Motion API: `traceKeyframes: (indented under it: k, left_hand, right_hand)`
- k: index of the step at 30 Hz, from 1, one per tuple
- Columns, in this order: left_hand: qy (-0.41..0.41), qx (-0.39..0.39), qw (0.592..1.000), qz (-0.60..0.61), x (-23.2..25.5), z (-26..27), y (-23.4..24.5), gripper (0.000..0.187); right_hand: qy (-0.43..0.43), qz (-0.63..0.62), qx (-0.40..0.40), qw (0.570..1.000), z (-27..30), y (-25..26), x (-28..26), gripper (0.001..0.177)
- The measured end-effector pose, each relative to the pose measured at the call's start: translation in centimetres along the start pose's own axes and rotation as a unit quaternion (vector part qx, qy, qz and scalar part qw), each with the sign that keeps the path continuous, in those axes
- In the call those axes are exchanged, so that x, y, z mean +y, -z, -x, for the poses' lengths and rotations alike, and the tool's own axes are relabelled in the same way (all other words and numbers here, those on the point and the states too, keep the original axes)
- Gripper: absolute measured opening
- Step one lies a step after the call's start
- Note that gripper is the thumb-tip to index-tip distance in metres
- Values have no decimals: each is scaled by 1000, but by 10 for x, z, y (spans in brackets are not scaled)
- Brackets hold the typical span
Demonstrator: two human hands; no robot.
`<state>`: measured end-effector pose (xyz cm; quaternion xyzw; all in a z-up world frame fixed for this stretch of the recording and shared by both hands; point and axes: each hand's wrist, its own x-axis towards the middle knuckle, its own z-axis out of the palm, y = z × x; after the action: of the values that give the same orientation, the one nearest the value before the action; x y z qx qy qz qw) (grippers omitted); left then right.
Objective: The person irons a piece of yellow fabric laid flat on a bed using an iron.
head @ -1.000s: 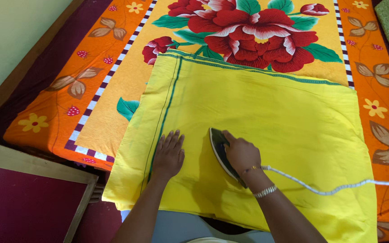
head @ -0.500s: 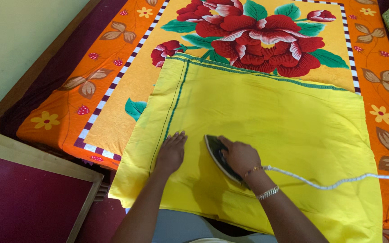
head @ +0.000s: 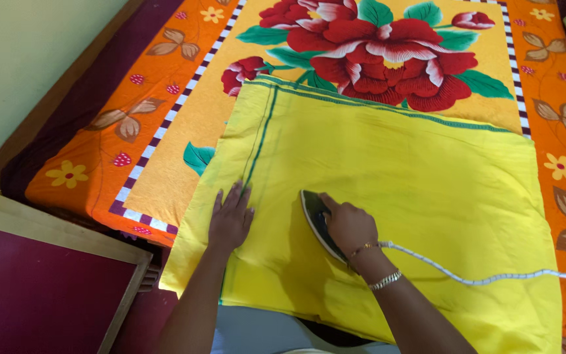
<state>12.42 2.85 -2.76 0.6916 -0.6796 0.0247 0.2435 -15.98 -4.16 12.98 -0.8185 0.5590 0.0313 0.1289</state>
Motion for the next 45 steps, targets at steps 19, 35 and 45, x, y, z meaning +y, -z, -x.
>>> traceKeyframes:
  k: [19,35,45]
  left_hand:
    - [162,-94,978,-90,-10,-9,11,52]
    - [213,-66,966,-131,-32,8,24,60]
    - [214,-22,970,-112,-35,13,14,62]
  right_hand:
    - [147,-25,1,989,33,-11,-14,43]
    - [15,10,-5,1000,-36,4,-35,51]
    - [127,30,-56,990,9,5,-43,49]
